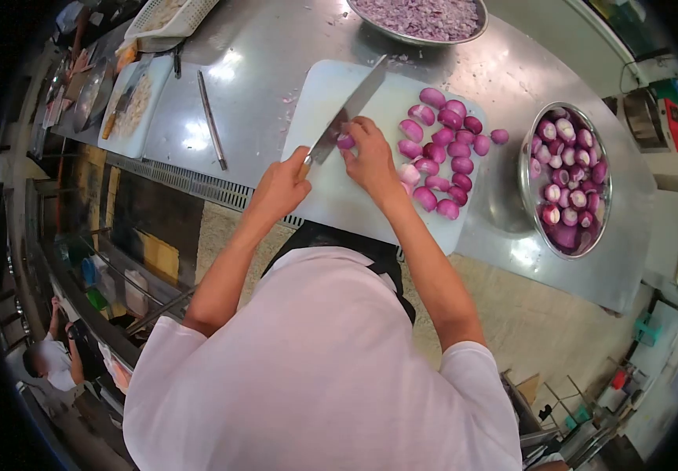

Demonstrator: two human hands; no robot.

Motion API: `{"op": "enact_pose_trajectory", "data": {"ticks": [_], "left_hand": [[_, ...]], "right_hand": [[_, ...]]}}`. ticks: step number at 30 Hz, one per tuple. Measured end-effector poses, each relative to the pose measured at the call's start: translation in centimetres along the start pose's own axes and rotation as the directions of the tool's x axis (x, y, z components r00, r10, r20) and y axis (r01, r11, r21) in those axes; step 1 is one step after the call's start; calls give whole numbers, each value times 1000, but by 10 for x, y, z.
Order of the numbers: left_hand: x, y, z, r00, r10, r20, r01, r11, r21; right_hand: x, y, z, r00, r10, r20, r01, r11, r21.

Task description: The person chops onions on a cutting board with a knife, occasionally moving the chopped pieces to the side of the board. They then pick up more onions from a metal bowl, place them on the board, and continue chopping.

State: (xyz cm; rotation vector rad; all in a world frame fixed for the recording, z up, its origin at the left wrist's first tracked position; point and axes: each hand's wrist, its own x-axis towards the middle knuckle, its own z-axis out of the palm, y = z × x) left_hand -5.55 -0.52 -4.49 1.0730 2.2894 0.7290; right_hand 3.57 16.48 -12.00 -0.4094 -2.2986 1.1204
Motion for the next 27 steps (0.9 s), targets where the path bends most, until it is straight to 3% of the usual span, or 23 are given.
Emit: {"op": "enact_pose_trajectory", "data": {"ticks": [1,3,7,11,15,17,23,27], "left_hand": [[-10,-4,-4,999,-42,-1,42,999,0],[-24,-14,-5,997,-80,11,80,997,9],[-29,-19,7,997,-67,-47,65,997,-40],[-38,14,-13,995,-94,-29,93,995,-26],[-27,6,7,998,-50,-34,49,998,-41],[0,-3,26,995,59,-79,-60,998,-1],[-24,23,-4,1000,-13,-13,12,999,-42],[-1,4,27,996,72,-46,-70,996,49]], "right_hand": [[-4,-5,4,1000,5,-9,-5,1000,7],[-14,-16,8,990,-12,143,39,981,-188],[-24,-32,10,985,69,158,-40,983,-178],[-23,-25,11,993,44,109,-25,986,-166],[-21,-23,11,994,27,105,-10,987,-158],[-22,-24,12,995,36,88,-23,991,-135],[-27,-19,15,999,40,16,-37,992,-123],[-33,-19,17,999,26,-40,-30,994,-100]]}}
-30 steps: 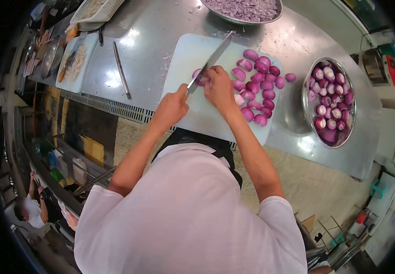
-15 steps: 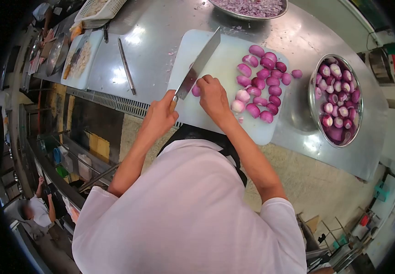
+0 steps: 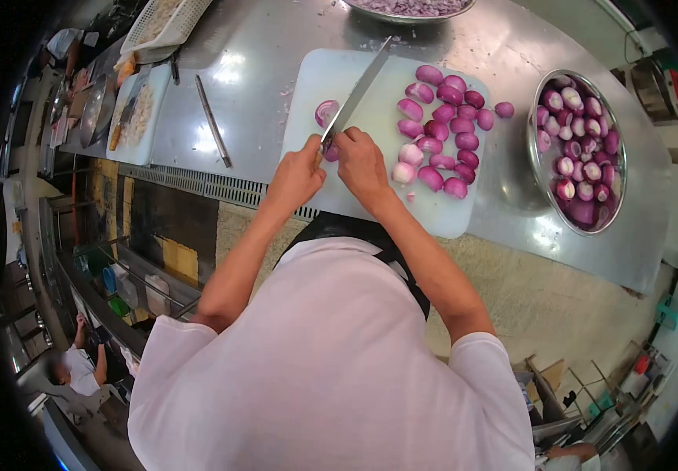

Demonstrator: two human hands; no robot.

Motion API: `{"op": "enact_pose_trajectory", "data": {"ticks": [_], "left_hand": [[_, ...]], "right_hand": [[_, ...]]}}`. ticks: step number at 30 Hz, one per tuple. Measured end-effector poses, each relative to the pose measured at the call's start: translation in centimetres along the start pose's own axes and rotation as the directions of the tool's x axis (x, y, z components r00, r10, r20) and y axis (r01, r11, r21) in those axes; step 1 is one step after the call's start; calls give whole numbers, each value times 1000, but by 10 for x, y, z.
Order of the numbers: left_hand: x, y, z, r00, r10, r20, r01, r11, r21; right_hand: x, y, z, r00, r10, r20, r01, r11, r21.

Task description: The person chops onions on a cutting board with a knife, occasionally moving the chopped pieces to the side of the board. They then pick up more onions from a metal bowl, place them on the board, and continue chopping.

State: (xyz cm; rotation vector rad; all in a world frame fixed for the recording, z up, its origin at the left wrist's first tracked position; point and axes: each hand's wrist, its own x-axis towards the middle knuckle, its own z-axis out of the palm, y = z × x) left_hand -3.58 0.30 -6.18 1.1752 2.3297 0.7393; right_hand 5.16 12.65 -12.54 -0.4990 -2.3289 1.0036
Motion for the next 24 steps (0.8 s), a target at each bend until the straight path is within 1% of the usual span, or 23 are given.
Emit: {"op": "enact_pose_trajectory", "data": {"ticks": [2,3,5,6,7,8,9,11,12,14,16,18,19,21,22,23,24], "left_hand": [[1,18,-23,997,-69,47,71,997,-31],[-3,24,-29,997,-65,46,66,997,-26],[-16,34,-36,987,-118,106,116,993,18],[-11,27,-27,987,-116,112,115,993,23],[-3,15,-10,995,-58,79,59,998,-4],[1,16,-4,999,0,40,1,999,-32],[0,14,-5,999,1,42,1,999,-36],[1,30,-28,989,-81,127,79,997,24],[-4,31,-28,989,-78,126,75,997,30],[-19,30,-25,997,-51,65,53,998,-21],[-6,16,-2,997,-44,66,46,998,-33],[4,14,4,998,-36,60,40,998,-54],[7,18,-5,997,-37,74,42,997,-65],[5,24,-26,996,-37,86,43,997,-68],[-3,28,-37,998,-48,38,50,997,-60],[-10,27,-44,998,-57,2,57,997,-55],[-13,21,-47,999,-46,27,47,997,-53]], "right_hand": [[-2,0,-1,1000,-5,0,5,1000,-14],[-2,1,0,1000,-8,-5,7,1000,-23],[-2,4,3,1000,-5,-23,5,1000,9],[-5,6,4,1000,-4,-30,5,999,36],[-7,5,5,1000,2,-30,-1,999,37],[-6,4,5,998,-8,-55,11,999,51],[-6,4,3,997,-20,-81,25,998,63],[-8,2,0,997,-12,-70,15,999,50],[-6,1,1,998,-2,-68,5,999,43],[-7,5,3,998,19,-62,-16,998,58],[-12,7,3,998,46,-45,-43,997,63],[-11,7,1,996,3,-91,6,996,95],[-11,7,-1,996,0,-91,9,996,91],[-9,5,-1,996,51,-68,-44,994,97],[-5,5,2,995,54,-78,-47,994,101],[-3,5,6,993,93,-79,-89,994,58],[-5,4,9,987,140,-84,-139,990,11]]}}
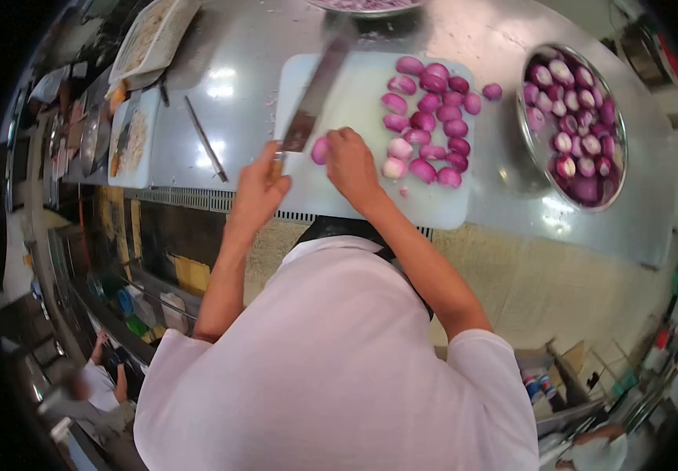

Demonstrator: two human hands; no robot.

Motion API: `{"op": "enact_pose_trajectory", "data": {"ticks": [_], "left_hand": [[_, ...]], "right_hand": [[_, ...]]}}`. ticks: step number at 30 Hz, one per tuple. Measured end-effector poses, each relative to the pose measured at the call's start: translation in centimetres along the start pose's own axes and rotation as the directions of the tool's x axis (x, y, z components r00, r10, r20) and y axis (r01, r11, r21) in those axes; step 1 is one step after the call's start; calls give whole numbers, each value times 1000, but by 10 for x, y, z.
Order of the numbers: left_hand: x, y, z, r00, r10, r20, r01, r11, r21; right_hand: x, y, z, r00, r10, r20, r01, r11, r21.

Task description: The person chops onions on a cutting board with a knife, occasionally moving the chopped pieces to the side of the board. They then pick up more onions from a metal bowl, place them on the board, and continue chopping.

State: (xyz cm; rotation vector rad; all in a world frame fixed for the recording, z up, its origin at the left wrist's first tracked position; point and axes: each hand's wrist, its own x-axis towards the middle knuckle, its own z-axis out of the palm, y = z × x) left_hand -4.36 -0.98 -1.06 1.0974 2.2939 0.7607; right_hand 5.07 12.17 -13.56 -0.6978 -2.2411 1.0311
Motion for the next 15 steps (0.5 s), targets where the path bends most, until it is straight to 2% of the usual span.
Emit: {"op": "enact_pose_trajectory", "data": {"ticks": [2,3,4,5,7,8,10,13,15], "left_hand": [[1,-20,-4,993,-74,-89,70,996,-50],[6,-46,4,990,-59,-130,42,990,-133],[8,-53,5,985,-151,-84,131,970,-203],[11,-58,5,990,-104,-91,83,973,-215],[12,-62,7,967,-246,-67,235,962,-142],[11,-64,11,970,-235,-55,225,962,-152],[6,-70,19,974,-190,-122,186,981,-46],[2,-70,20,980,-148,-133,140,988,-67],[1,-61,13,976,-185,-117,176,981,-82]], "right_hand": [[2,-18,1,997,28,71,-22,996,-91],[2,-23,0,983,25,182,0,991,-134],[-2,-23,6,979,-49,199,74,990,-124],[-7,-25,8,958,-77,278,120,982,-143],[-28,-27,2,950,-83,302,117,989,-94],[-37,-26,-7,951,-73,299,111,987,-112],[-58,-19,-36,955,-101,280,135,985,-104],[-84,-3,-80,983,-106,150,139,962,-233],[-93,10,-106,990,-82,113,114,942,-317]]}}
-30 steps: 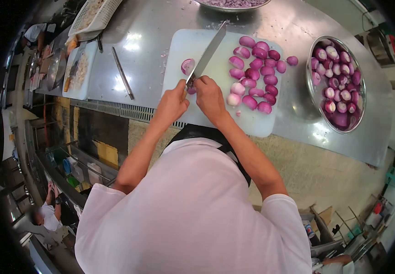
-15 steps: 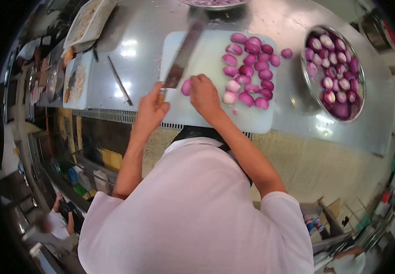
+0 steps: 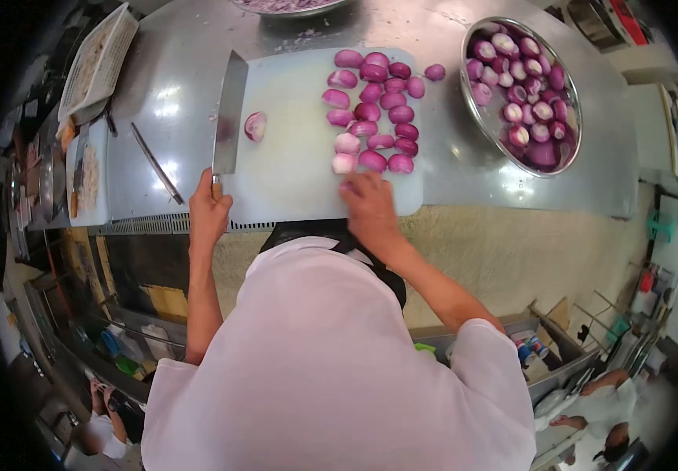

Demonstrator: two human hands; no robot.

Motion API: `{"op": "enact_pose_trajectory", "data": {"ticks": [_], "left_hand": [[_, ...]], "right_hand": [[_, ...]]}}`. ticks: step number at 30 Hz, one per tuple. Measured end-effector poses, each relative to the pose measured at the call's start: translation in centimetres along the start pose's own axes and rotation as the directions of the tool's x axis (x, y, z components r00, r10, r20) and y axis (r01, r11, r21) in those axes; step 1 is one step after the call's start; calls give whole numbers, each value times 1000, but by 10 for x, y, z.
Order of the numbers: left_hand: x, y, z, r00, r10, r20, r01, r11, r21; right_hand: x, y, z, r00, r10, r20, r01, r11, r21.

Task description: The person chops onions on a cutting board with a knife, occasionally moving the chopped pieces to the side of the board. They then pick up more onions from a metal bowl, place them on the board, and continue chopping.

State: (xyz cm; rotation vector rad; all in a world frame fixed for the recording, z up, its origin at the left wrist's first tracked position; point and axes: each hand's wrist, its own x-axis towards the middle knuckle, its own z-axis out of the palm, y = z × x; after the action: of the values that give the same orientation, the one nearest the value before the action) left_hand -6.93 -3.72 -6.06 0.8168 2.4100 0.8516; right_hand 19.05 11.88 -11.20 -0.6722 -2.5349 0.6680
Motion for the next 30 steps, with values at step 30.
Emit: {"op": "enact_pose_trajectory", "data": {"ticks": [30], "left_hand": [[-28,34,-12,994,74,83,-70,996,-49]], "right_hand": [[121,-37,71,997,-75,30,57,913,404]]}}
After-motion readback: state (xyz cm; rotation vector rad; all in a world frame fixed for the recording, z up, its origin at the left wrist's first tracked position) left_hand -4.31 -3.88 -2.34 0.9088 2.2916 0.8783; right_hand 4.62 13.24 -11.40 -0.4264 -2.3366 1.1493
